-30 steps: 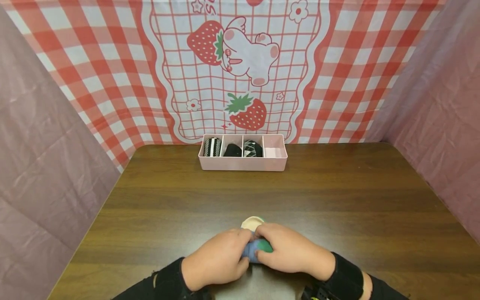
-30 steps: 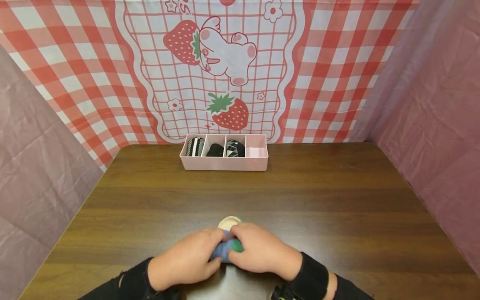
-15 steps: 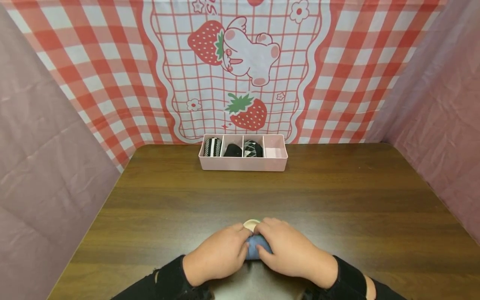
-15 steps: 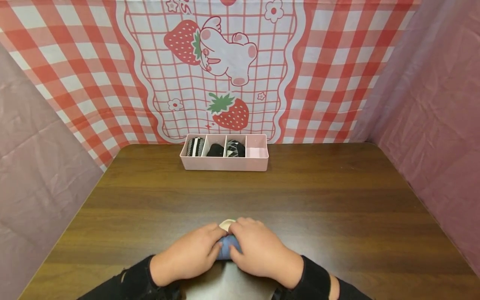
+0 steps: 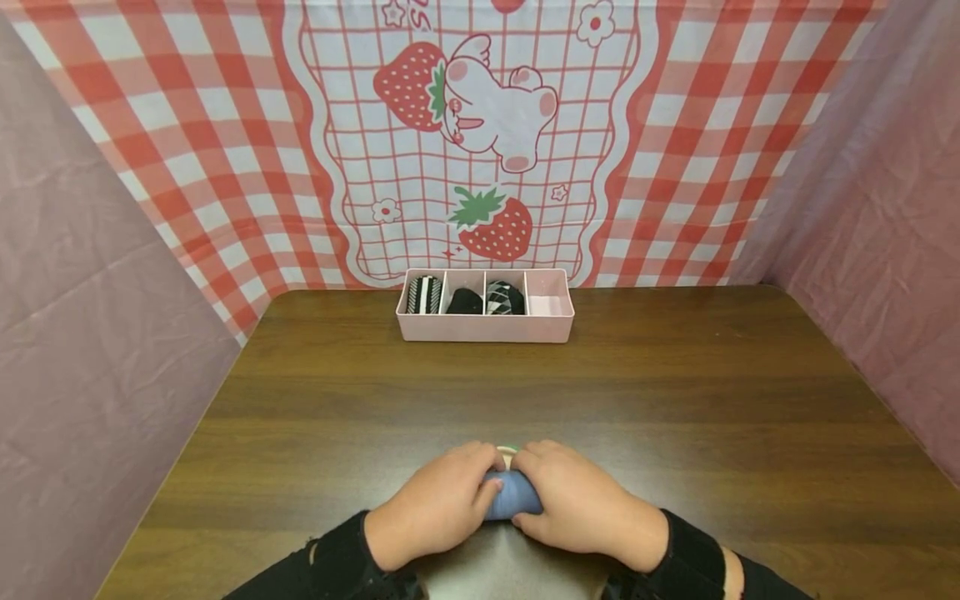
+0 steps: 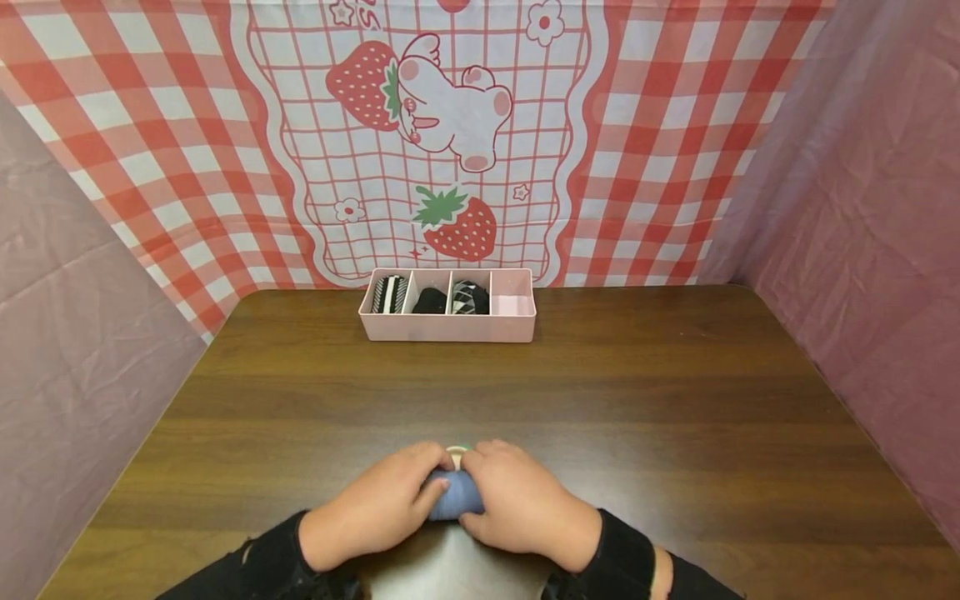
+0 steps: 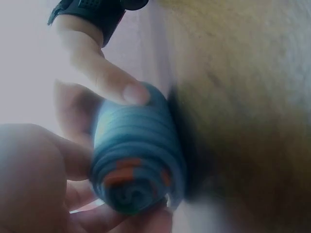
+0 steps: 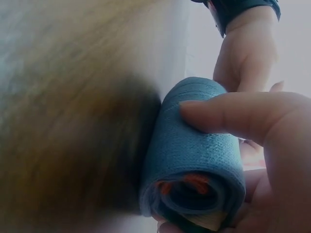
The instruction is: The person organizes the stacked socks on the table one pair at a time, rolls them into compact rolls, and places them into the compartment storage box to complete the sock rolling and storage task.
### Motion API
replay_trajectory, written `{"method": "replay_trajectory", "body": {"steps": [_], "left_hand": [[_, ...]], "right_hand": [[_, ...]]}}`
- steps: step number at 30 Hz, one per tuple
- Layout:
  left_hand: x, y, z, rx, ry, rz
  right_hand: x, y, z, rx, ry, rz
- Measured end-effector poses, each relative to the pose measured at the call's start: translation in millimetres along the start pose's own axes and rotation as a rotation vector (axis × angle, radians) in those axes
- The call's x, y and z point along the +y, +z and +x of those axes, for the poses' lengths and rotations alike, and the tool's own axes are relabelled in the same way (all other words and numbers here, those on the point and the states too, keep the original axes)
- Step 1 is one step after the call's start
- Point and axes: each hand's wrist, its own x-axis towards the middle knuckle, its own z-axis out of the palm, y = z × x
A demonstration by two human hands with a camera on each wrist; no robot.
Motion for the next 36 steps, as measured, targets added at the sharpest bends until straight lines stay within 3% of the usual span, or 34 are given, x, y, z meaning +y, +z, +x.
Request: {"method": "replay_trajectory", "body": {"steps": [5, 10, 16, 22, 30, 36], "left_hand": [[2.8, -2.7, -1.9, 0.047, 0.025, 0.024], [8.2, -4.0, -4.3, 0.092, 0.109, 0.111], [12.1, -3.5, -5.9, 0.075, 0.177, 0.183], [10.0, -2.9, -4.3, 0.051, 0.194, 0.191], [0.8, -7.0, -1.5, -0.028, 0.122, 0.1], [-1.3, -7.8, -0.3, -0.074, 0.082, 0.05]], "right_hand": [[1.7, -0.1, -0.5, 0.0, -0.005, 0.019], [5.8, -1.3, 0.1, -0.008, -0.007, 0.099], [16.2, -4.4, 3.8, -0.083, 0.015, 0.29], [23.5, -4.8, 6.3, -0.137, 0.035, 0.433], [22.0, -0.5, 5.2, -0.082, 0.063, 0.411], [17.6, 1.1, 5.4, -0.044, 0.038, 0.235]]}}
